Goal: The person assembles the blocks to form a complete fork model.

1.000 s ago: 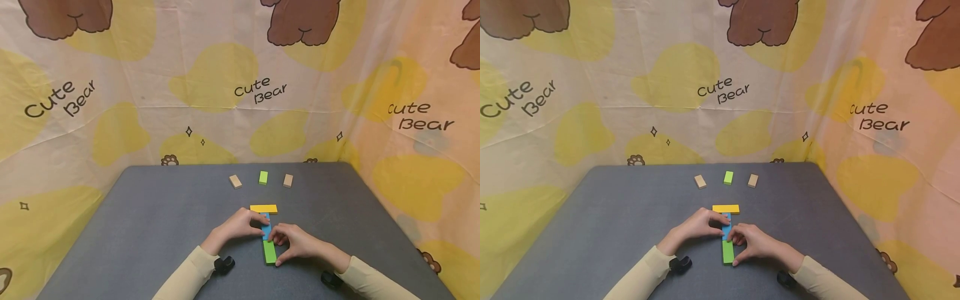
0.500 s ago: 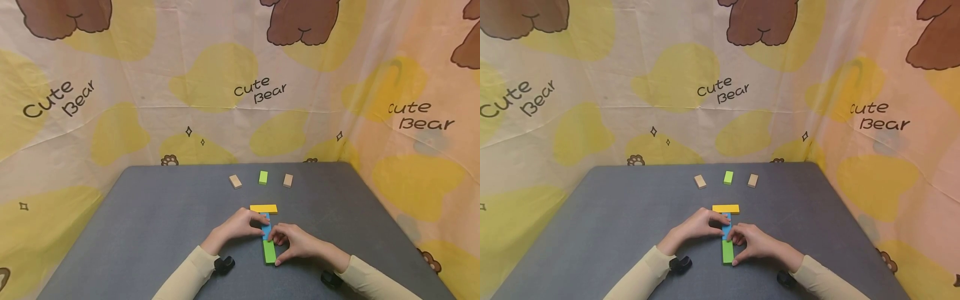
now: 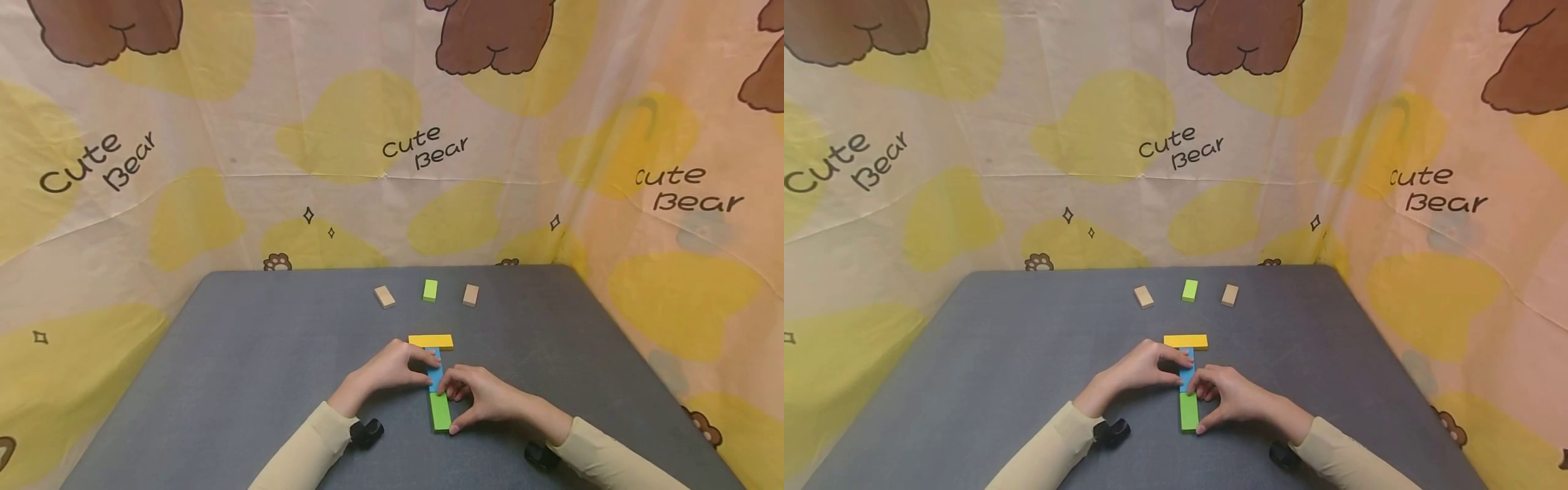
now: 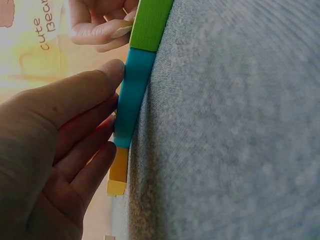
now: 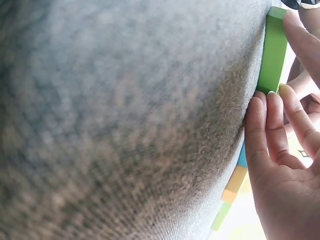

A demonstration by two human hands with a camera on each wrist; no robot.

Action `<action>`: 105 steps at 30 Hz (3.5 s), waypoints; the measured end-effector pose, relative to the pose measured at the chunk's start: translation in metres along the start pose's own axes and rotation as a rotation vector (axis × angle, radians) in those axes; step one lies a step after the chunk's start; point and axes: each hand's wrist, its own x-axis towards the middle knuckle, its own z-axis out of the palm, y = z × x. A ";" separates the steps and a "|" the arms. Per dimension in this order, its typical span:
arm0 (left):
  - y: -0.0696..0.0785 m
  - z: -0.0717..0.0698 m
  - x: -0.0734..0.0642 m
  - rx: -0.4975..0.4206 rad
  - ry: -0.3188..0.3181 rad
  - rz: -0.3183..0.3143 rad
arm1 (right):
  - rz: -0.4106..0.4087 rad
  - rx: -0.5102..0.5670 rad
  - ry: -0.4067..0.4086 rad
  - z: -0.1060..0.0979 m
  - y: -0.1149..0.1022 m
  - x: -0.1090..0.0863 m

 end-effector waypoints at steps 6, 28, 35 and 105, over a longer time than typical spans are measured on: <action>0.000 0.000 0.000 -0.009 0.003 0.006 | 0.031 0.063 -0.028 -0.008 0.000 -0.002; 0.002 -0.002 -0.001 0.023 -0.016 -0.015 | 0.190 -0.157 0.419 -0.080 0.044 0.010; 0.002 -0.002 -0.001 0.022 -0.008 -0.009 | 0.296 -0.176 0.502 -0.104 0.067 0.022; 0.003 -0.001 0.001 -0.009 -0.014 -0.048 | 0.544 -0.128 0.526 -0.114 0.107 0.065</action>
